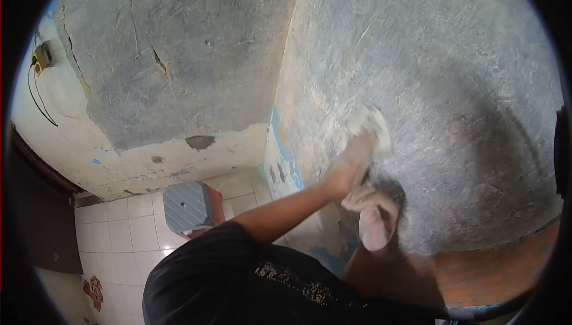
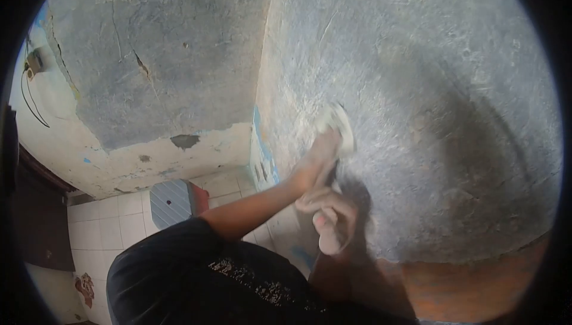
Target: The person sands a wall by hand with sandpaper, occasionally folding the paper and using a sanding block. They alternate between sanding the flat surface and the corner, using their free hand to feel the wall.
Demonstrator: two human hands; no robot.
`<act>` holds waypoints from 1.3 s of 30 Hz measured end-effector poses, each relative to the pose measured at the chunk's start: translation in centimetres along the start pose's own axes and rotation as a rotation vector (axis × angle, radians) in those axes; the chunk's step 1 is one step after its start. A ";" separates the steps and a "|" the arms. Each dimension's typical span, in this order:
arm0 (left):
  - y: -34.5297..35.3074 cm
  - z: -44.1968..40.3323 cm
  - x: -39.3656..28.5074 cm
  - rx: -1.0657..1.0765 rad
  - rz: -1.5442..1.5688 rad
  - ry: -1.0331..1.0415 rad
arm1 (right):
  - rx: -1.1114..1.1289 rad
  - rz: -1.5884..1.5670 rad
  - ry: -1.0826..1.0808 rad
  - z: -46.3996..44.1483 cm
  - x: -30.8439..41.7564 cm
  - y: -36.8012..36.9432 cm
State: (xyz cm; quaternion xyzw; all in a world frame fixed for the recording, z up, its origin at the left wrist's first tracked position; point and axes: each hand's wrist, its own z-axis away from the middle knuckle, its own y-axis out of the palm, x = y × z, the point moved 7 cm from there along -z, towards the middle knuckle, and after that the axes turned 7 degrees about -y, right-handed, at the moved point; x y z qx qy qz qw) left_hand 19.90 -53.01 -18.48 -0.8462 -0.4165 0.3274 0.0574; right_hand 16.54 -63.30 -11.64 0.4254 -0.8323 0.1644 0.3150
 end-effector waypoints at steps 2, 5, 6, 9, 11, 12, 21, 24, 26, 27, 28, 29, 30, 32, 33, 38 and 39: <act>-1.5 -1.0 4.4 -0.293 0.161 -0.414 | 0.058 -0.038 -0.009 0.3 0.1 1.1; -2.6 -1.5 2.9 -0.211 0.159 -0.277 | 0.205 -0.164 -0.098 -1.4 -0.2 2.3; -2.2 -1.3 1.8 -0.138 0.113 -0.125 | 0.199 -0.159 -0.099 -1.7 -0.6 2.3; -0.9 -0.6 6.5 -0.162 0.202 -0.299 | 0.085 -0.040 0.004 -1.9 -2.4 1.9; -2.7 -0.8 7.9 -0.265 0.339 -0.459 | 0.119 -0.054 0.002 -2.2 -3.0 2.7; -3.1 -1.1 7.4 -0.271 0.344 -0.447 | 0.149 -0.070 0.005 -2.5 -3.3 3.0; 0.2 -1.7 15.3 0.185 0.185 -0.191 | 0.059 -0.028 0.113 -5.2 -8.3 4.4; -0.4 -2.3 9.9 -0.085 0.134 -0.015 | -0.020 -0.018 0.225 -5.8 -9.9 4.3; -3.1 -2.8 14.9 -0.467 0.382 -0.479 | -0.030 -0.049 0.232 -6.3 -10.4 4.4; -5.2 -3.7 15.2 -0.452 0.203 -0.514 | 0.005 -0.048 0.242 -6.3 -10.4 4.8; -5.1 -4.2 15.9 -0.458 0.210 -0.508 | 0.011 -0.040 0.237 -6.3 -10.7 4.7; -4.1 -5.2 15.6 -0.329 0.149 -0.365 | 0.073 -0.053 0.232 -6.3 -11.1 4.8; -3.0 -5.8 15.1 -0.199 0.087 -0.223 | 0.132 -0.067 0.229 -6.2 -11.5 5.0; -0.9 -7.1 13.4 0.100 -0.285 -0.094 | 0.108 -0.042 0.266 -6.6 -12.3 5.0; -1.5 -7.2 14.7 -0.070 -0.357 -0.138 | 0.060 -0.027 0.276 -6.9 -12.4 5.0; -5.5 -8.3 15.2 -0.037 -0.179 -0.278 | -0.025 0.006 0.173 -8.7 -12.2 4.9; -0.1 -6.6 16.4 -0.066 -0.424 0.049 | -0.026 0.008 0.173 -9.1 -12.5 4.9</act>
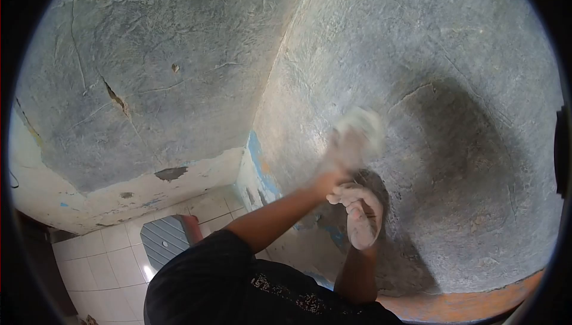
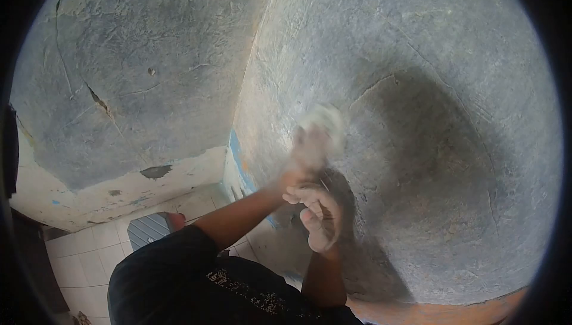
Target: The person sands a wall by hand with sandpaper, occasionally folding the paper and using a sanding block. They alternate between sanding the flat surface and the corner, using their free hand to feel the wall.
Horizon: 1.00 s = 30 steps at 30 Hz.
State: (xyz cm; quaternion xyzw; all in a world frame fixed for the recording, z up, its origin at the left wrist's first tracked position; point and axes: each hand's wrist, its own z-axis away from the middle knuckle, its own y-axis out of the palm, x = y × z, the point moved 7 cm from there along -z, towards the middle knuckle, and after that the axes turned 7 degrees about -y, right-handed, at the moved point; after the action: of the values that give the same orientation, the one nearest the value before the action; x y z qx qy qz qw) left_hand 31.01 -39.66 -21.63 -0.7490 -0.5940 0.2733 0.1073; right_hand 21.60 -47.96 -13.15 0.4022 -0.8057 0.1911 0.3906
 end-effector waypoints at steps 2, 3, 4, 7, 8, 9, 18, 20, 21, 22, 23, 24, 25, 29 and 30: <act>2.1 0.2 0.9 0.148 -0.033 -0.065 | -0.059 0.041 0.077 -0.4 -1.0 -0.2; 3.4 0.8 1.5 0.293 -0.066 -0.124 | -0.063 0.040 0.086 -0.2 -1.2 0.0; -2.4 0.5 3.0 -0.179 0.378 -0.228 | -0.060 0.046 0.066 -0.2 -1.1 0.3; -5.6 -0.7 5.3 -0.163 0.515 -0.480 | -0.039 0.033 0.011 -0.4 -1.3 0.9; -3.7 -1.2 3.5 0.148 0.355 -0.339 | -0.043 0.021 0.045 -0.3 -1.9 0.9; -2.6 -0.8 3.3 0.147 0.354 -0.345 | -0.045 0.006 0.081 -0.2 -2.4 1.0; -6.9 -0.9 0.4 0.047 0.379 -0.092 | 0.015 0.040 0.055 0.6 -0.6 3.1; 2.0 1.2 -1.0 0.119 -0.146 0.042 | -0.074 0.041 0.073 1.1 -0.2 3.5; 0.9 1.1 -0.8 0.129 -0.143 0.044 | -0.083 0.038 0.077 1.4 0.4 3.8; -2.8 -0.1 1.8 0.007 0.150 -0.254 | -0.041 0.056 0.048 1.5 1.2 4.1; -5.5 -0.5 4.3 -0.119 0.446 -0.551 | 0.001 0.077 0.018 1.7 1.9 4.2; -6.8 -1.0 4.3 -0.101 0.475 -0.557 | 0.047 0.046 0.013 2.1 2.0 3.9; -3.0 -0.4 3.7 -0.103 0.477 -0.555 | 0.047 0.049 0.011 2.4 2.0 3.7; -5.1 1.3 -6.1 0.063 0.412 0.229 | -0.025 -0.011 0.009 2.7 2.1 3.5; -2.6 1.8 -2.7 -0.119 0.538 0.007 | -0.022 -0.007 -0.004 2.7 2.4 3.6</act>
State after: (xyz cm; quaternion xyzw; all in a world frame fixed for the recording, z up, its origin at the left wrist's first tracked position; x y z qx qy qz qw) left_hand 27.50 -41.82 -21.08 -0.8858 -0.3882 0.2542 -0.0112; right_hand 16.52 -48.68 -12.92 0.4012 -0.8070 0.1800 0.3943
